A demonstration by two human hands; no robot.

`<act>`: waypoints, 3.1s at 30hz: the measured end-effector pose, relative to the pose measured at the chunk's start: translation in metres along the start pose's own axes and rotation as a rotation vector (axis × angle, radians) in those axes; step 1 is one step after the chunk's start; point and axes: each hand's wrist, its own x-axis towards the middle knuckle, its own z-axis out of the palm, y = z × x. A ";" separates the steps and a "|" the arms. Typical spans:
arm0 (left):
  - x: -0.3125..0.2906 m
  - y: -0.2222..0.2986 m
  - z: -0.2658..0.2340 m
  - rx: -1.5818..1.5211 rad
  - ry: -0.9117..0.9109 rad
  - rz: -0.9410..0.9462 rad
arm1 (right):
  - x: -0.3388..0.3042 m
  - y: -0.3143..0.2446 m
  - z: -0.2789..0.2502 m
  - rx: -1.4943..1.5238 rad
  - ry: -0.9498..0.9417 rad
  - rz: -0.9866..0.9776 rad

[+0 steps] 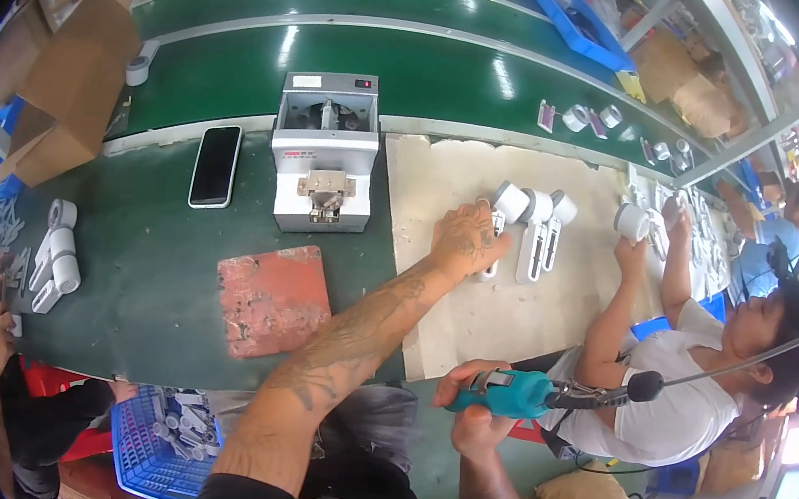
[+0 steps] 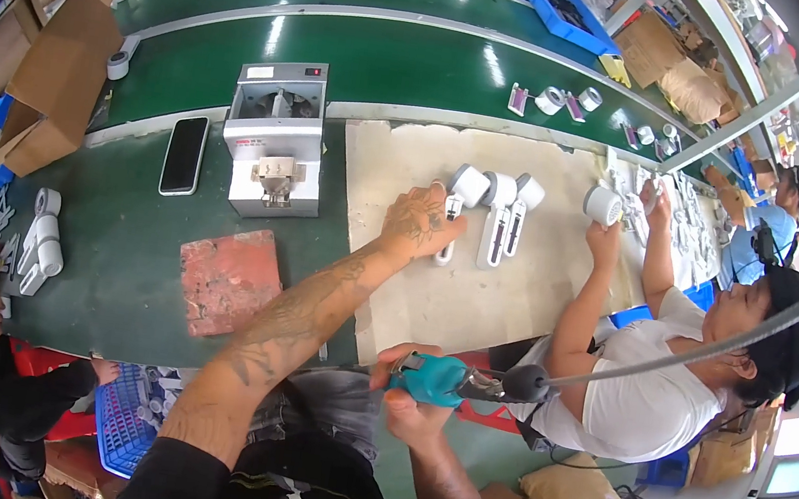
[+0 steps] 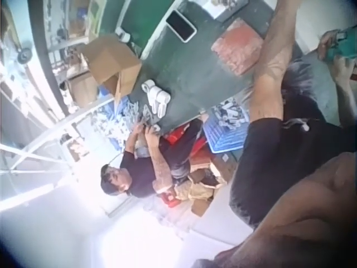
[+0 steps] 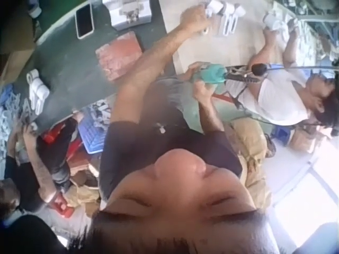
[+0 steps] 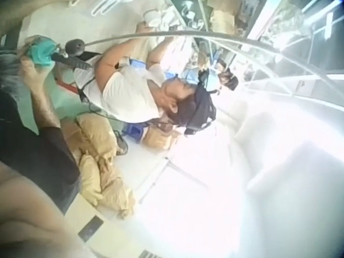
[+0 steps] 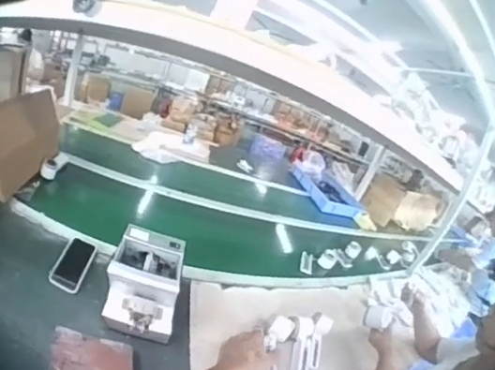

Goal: The person assembles portable fan units by aligning their components and fastening them with an electric screwdriver.

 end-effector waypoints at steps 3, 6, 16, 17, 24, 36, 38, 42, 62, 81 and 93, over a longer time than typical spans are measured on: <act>-0.025 -0.023 -0.029 -0.094 0.037 0.171 | 0.005 0.002 -0.002 -0.032 0.014 -0.002; -0.079 -0.035 -0.081 -0.243 0.198 0.288 | 0.013 0.004 0.002 -0.095 0.007 0.017; -0.194 -0.140 -0.162 0.060 0.284 0.307 | 0.067 0.003 0.064 -0.038 -0.074 -0.018; -0.193 -0.146 -0.168 0.072 0.251 0.322 | 0.077 0.002 0.071 0.083 -0.112 -0.037; -0.181 -0.153 -0.175 0.038 0.230 0.279 | 0.182 0.020 0.156 0.003 -0.047 -0.312; -0.177 -0.157 -0.171 -0.007 0.248 0.316 | 0.202 0.066 0.162 -0.118 -0.171 -0.341; -0.180 -0.158 -0.173 -0.007 0.239 0.305 | 0.191 0.059 0.169 -0.072 -0.154 -0.176; -0.176 -0.156 -0.174 -0.010 0.285 0.323 | 0.170 0.046 0.155 -0.103 -0.179 -0.166; -0.181 -0.171 -0.168 0.015 0.400 0.336 | 0.166 0.121 0.103 0.482 -0.392 0.202; -0.171 -0.190 -0.133 -0.160 0.436 0.475 | 0.177 0.032 0.136 -0.083 -0.047 -0.200; -0.174 -0.189 -0.134 -0.269 0.323 0.461 | 0.184 0.041 0.137 0.004 -0.026 -0.091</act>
